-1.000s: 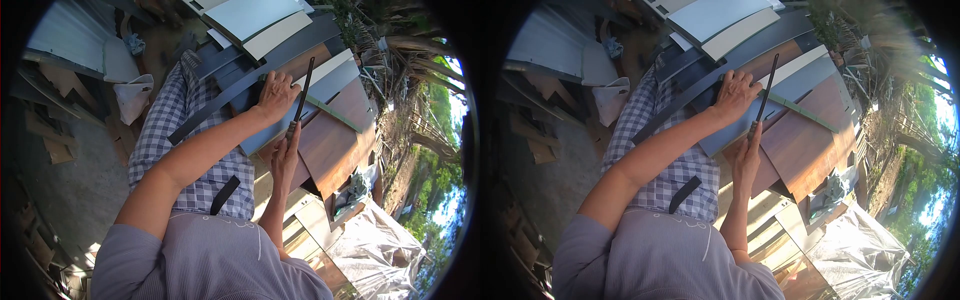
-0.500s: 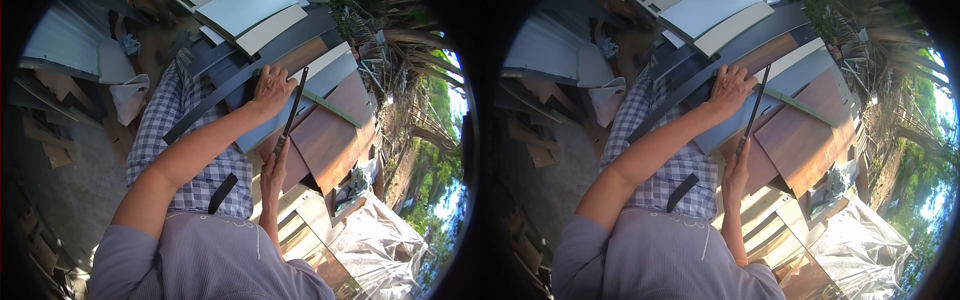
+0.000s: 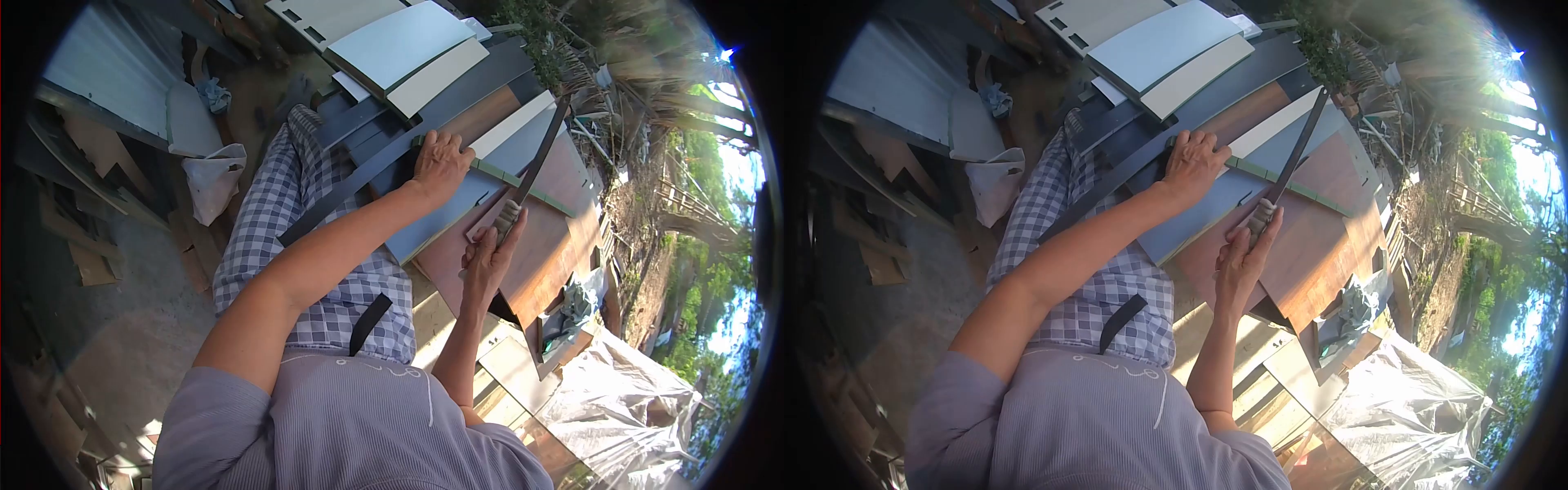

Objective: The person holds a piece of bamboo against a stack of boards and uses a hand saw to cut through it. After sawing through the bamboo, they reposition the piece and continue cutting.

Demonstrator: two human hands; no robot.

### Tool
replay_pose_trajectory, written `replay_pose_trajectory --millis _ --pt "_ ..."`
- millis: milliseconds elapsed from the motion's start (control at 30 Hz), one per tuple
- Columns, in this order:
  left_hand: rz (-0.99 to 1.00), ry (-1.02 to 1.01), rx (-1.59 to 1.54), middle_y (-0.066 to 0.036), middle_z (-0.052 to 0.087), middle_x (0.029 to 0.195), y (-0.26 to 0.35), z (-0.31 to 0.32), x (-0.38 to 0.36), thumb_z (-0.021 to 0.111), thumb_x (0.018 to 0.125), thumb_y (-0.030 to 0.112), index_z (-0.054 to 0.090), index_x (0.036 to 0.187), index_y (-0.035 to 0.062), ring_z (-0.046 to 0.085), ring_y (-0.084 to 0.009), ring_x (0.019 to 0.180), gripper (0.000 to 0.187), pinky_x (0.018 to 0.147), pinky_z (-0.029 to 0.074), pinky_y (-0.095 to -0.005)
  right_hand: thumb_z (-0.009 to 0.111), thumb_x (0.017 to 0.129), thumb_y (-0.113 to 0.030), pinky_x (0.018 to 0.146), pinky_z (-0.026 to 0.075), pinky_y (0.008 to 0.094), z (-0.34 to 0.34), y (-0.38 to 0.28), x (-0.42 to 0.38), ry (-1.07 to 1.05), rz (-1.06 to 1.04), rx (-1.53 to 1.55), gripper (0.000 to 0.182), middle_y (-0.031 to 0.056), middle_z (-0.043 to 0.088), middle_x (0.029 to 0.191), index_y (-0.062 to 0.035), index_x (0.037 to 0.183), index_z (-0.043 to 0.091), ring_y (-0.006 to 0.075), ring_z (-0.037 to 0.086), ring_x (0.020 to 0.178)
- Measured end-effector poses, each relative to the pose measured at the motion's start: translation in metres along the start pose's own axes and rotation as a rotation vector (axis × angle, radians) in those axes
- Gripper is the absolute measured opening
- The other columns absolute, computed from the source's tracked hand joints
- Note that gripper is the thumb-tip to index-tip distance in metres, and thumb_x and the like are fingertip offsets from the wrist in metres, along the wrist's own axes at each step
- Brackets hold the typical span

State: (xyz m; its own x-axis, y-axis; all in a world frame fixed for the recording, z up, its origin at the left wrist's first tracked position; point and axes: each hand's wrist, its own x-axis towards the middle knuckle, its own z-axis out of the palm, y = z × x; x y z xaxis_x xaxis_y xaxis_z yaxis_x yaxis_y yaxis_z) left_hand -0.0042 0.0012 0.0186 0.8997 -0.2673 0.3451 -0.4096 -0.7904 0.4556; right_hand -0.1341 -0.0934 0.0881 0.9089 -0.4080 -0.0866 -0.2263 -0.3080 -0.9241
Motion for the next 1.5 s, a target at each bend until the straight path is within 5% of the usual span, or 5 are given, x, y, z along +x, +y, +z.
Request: replay_pose_trajectory --millis 200,300,433,833,1500 --pt "-0.039 0.236 -0.285 -0.012 0.058 0.103 -0.037 -0.056 -0.004 0.059 0.088 0.011 0.058 0.112 0.0045 0.055 -0.0296 0.104 0.024 0.089 0.043 -0.0426 0.052 0.097 -0.016 0.049 0.043 0.0243 -0.001 0.014 -0.021 -0.047 0.072 -0.038 0.054 0.005 0.056 0.083 -0.0148 0.147 0.031 0.009 0.053 0.061" --pt "-0.1 0.127 -0.249 -0.013 0.058 0.11 -0.057 -0.068 -0.014 0.062 0.087 0.011 0.058 0.118 0.0041 0.056 -0.0315 0.102 0.032 0.09 0.045 -0.0421 0.053 0.098 -0.017 0.042 0.036 0.0208 0.017 0.031 -0.028 -0.132 0.011 -0.147 0.054 0.0025 0.054 0.081 -0.0112 0.146 0.03 0.0053 0.046 0.053" --pt "-0.082 -0.041 -0.267 -0.014 0.058 0.112 -0.054 -0.062 -0.023 0.066 0.084 0.013 0.058 0.117 0.0025 0.057 -0.0316 0.103 0.036 0.089 0.047 -0.0414 0.05 0.097 -0.014 0.048 0.039 0.0226 0.039 0.041 -0.039 -0.143 -0.169 -0.273 0.059 0.0024 0.052 0.081 -0.0151 0.15 0.023 0.0064 0.047 0.058" --pt "-0.118 -0.037 -0.339 -0.014 0.06 0.104 -0.02 -0.015 -0.018 0.065 0.086 0.014 0.061 0.1 0.0041 0.061 -0.0318 0.099 0.018 0.082 0.051 -0.0422 0.047 0.098 -0.014 0.046 0.038 0.0212 0.007 0.052 -0.052 -0.09 -0.044 -0.226 0.061 0.0033 0.055 0.083 -0.0199 0.152 0.02 0.0049 0.046 0.056" --pt "-0.243 0.071 -0.54 -0.02 0.055 0.115 -0.017 0.001 -0.039 0.058 0.093 0.019 0.047 0.125 0.002 0.053 -0.0374 0.11 0.038 0.093 0.044 -0.0441 0.047 0.1 -0.012 0.047 0.038 0.0225 0.013 0.053 -0.055 -0.088 0.049 -0.14 0.057 0.0023 0.055 0.081 -0.0203 0.151 0.025 0.0048 0.045 0.055"
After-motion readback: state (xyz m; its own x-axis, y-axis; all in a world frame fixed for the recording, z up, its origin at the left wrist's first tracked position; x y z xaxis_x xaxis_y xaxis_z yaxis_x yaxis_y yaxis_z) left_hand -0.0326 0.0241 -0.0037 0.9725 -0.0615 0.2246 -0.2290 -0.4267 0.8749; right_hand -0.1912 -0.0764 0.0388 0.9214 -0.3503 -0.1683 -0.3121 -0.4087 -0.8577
